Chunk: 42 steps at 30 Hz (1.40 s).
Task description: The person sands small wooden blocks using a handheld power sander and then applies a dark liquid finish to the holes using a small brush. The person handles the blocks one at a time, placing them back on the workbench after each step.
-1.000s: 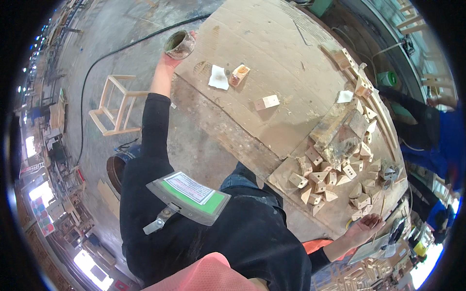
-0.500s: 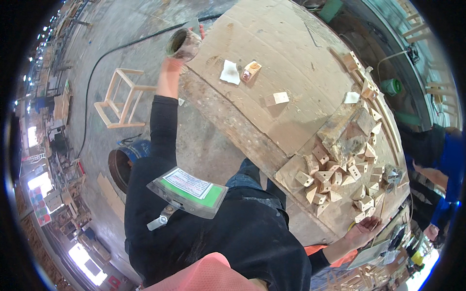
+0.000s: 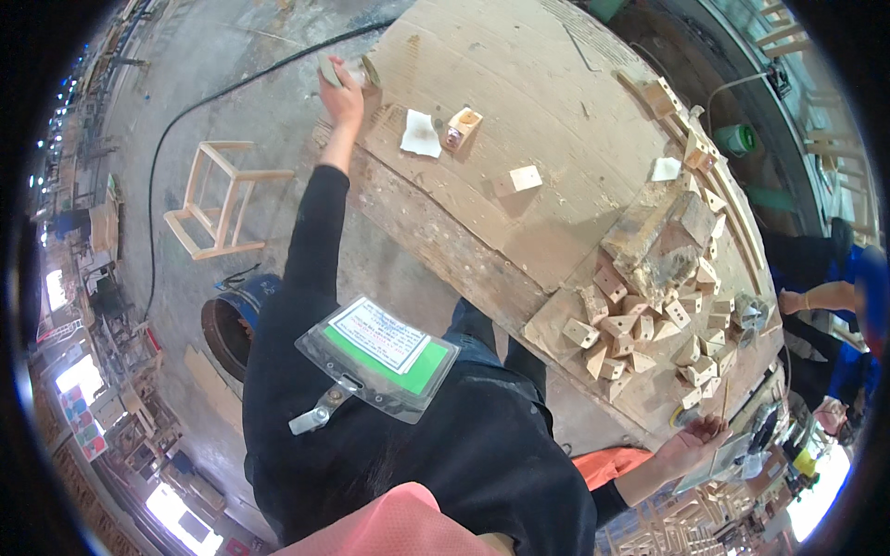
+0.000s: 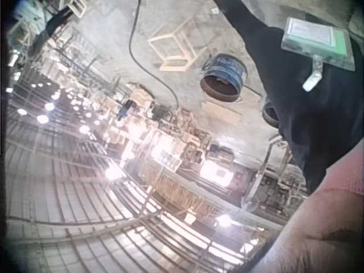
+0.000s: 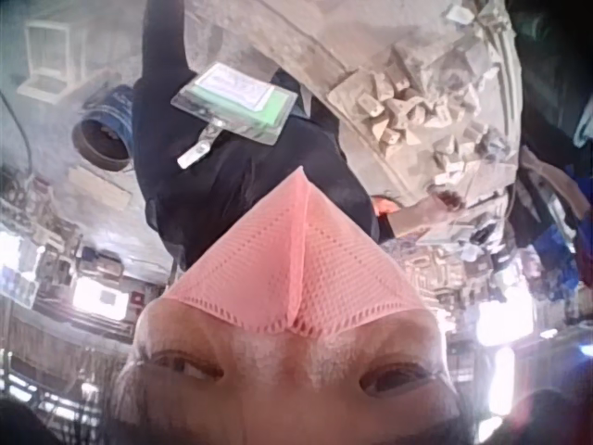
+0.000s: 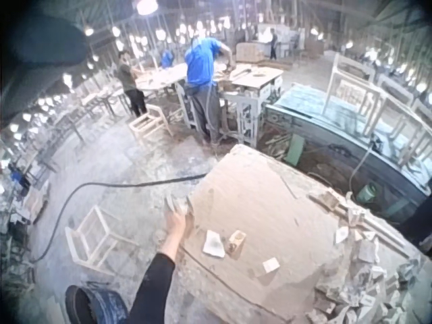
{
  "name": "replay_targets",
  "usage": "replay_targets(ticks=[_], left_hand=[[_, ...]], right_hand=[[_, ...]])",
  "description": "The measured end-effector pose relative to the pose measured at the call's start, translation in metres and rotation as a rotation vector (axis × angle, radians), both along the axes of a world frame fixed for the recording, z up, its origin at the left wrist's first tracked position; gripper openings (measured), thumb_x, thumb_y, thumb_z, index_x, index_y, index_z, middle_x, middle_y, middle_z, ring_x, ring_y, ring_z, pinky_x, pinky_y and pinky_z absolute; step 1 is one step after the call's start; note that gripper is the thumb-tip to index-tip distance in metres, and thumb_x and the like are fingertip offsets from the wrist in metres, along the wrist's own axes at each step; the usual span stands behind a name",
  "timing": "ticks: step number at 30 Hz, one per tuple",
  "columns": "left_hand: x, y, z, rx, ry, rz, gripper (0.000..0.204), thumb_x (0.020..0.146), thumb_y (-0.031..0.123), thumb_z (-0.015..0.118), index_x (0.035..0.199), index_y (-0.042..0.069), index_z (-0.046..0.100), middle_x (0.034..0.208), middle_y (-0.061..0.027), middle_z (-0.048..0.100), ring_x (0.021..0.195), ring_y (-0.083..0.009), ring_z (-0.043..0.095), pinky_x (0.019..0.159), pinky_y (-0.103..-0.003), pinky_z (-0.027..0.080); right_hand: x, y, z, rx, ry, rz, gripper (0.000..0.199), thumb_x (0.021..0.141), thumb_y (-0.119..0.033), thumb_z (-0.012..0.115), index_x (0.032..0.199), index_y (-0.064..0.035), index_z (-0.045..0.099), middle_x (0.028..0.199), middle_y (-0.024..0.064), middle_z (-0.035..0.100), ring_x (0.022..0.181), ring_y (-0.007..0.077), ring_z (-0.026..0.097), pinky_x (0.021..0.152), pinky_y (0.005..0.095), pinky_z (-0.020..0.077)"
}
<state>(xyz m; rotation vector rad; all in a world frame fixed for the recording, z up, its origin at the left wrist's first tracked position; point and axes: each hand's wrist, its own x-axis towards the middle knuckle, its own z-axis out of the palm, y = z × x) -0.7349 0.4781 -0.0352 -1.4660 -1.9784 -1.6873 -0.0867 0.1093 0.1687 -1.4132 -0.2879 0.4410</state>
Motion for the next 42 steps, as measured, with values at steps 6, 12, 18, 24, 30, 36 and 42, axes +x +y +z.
replay_targets(ticks=[6,12,18,24,30,36,42], left_hand=[[0.020,-0.047,-0.009,-0.023,0.087,-0.014,0.024,0.099,0.020,0.039,0.107,0.000,0.049,0.104,-0.0209,0.053,0.097,-0.0394,0.053,0.083,-0.044,0.043],[-0.003,0.034,-0.003,0.030,0.027,0.115,0.023,0.098,0.018,0.039,0.109,-0.001,0.046,0.105,-0.0225,0.052,0.096,-0.0420,0.053,0.082,-0.046,0.042],[0.000,0.019,-0.009,0.027,0.014,0.053,0.022,0.098,0.017,0.040,0.111,0.000,0.046,0.103,-0.0211,0.053,0.095,-0.0408,0.055,0.082,-0.045,0.043],[0.003,-0.039,-0.004,-0.098,0.160,-0.131,0.022,0.097,0.015,0.040,0.113,0.001,0.046,0.107,-0.0213,0.053,0.096,-0.0420,0.055,0.081,-0.046,0.044],[0.006,-0.004,0.020,-0.189,0.100,-0.213,0.026,0.095,0.015,0.043,0.114,-0.002,0.049,0.103,-0.0186,0.058,0.095,-0.0351,0.060,0.083,-0.042,0.046],[0.065,0.117,0.004,-0.034,0.260,-0.159,0.036,0.096,0.026,0.045,0.122,0.002,0.043,0.121,-0.0182,0.050,0.111,-0.0340,0.052,0.092,-0.041,0.043],[0.097,0.094,-0.014,-0.140,0.089,-0.330,0.024,0.096,0.017,0.042,0.112,0.002,0.050,0.112,-0.0176,0.053,0.103,-0.0368,0.056,0.085,-0.042,0.047]], right_hand=[[-0.005,0.018,0.000,-0.018,-0.005,0.031,0.031,0.095,-0.029,0.059,0.107,-0.0015,0.058,0.096,0.0043,0.061,0.087,0.0133,0.059,0.078,0.0247,0.0479],[-0.005,0.020,0.005,-0.039,-0.038,0.024,0.030,0.096,-0.028,0.058,0.108,-0.0010,0.058,0.097,0.0051,0.061,0.088,0.0145,0.059,0.079,0.0256,0.0484],[-0.016,0.028,0.014,-0.071,-0.041,-0.021,0.029,0.096,-0.027,0.057,0.110,-0.0012,0.057,0.098,0.0053,0.061,0.089,0.0149,0.059,0.080,0.0253,0.0481],[-0.012,0.038,0.004,-0.063,0.000,0.022,0.028,0.096,-0.026,0.057,0.110,-0.0018,0.058,0.097,0.0048,0.061,0.090,0.0143,0.060,0.079,0.0246,0.0486],[-0.014,0.042,-0.001,-0.075,0.040,-0.028,0.027,0.096,-0.027,0.057,0.109,-0.0025,0.059,0.096,0.0033,0.061,0.089,0.0135,0.059,0.078,0.0243,0.0483],[-0.011,0.040,0.010,-0.073,0.009,-0.024,0.029,0.095,-0.027,0.059,0.109,-0.0021,0.059,0.096,0.0032,0.061,0.088,0.0136,0.059,0.077,0.0243,0.0479],[-0.002,0.011,0.009,-0.071,0.011,-0.120,0.029,0.094,-0.028,0.060,0.108,-0.0020,0.060,0.095,0.0039,0.061,0.088,0.0136,0.059,0.076,0.0249,0.0478]])
